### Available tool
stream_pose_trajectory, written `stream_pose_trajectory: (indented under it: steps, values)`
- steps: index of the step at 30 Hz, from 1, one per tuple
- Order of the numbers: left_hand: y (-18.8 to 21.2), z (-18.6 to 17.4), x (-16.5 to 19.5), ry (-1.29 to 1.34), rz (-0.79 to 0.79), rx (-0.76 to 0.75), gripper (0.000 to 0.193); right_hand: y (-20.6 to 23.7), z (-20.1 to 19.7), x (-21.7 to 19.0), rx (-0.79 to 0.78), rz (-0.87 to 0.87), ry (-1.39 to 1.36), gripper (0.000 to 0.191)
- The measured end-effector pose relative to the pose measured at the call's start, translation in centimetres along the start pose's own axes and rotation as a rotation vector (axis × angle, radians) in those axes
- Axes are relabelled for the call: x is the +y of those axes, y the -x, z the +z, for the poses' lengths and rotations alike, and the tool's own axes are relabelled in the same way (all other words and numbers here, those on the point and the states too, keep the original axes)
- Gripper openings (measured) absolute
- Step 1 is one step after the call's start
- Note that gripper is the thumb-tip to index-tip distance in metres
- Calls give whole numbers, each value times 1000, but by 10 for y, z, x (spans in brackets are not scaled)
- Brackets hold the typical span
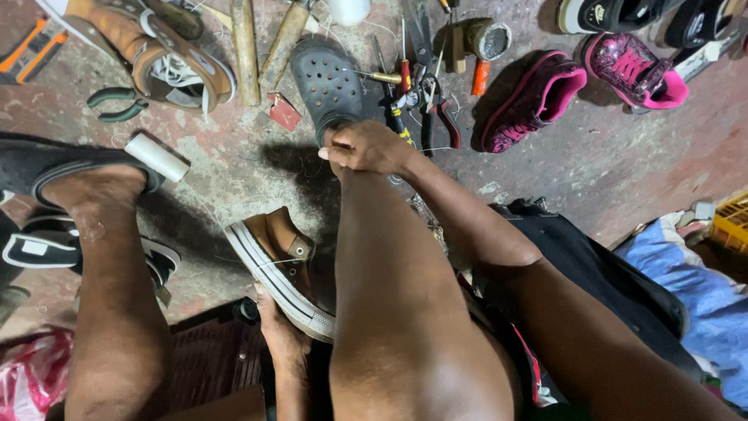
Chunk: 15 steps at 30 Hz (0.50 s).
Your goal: The person sits on the floor of a shoe repair shop holding a canvas sneaker on their lap and stitches the sole to the upper with a needle and thread, pulling the thread tight after each pass and repositioning the shoe to continue stitching along the edge.
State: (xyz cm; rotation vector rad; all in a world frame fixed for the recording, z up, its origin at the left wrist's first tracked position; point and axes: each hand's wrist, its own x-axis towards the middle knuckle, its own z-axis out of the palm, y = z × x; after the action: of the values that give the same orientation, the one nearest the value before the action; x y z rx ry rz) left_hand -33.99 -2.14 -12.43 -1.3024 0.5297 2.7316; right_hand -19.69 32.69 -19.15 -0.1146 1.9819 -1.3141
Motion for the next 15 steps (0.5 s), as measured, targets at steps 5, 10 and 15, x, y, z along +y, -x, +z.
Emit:
stream_pose_trajectory:
  steps: [5, 10, 15]
  values:
    - [4, -5, -3, 38, -122, -108, 83, 15, 8, 0, 108, 111, -46, 53]
    - [5, -11, -5, -30, -131, -96, 84, 40, 25, 4, 314, 291, -489, 62]
    - [4, -15, -8, 15, -196, -108, 83, 66, 54, 26, 479, 277, -563, 49]
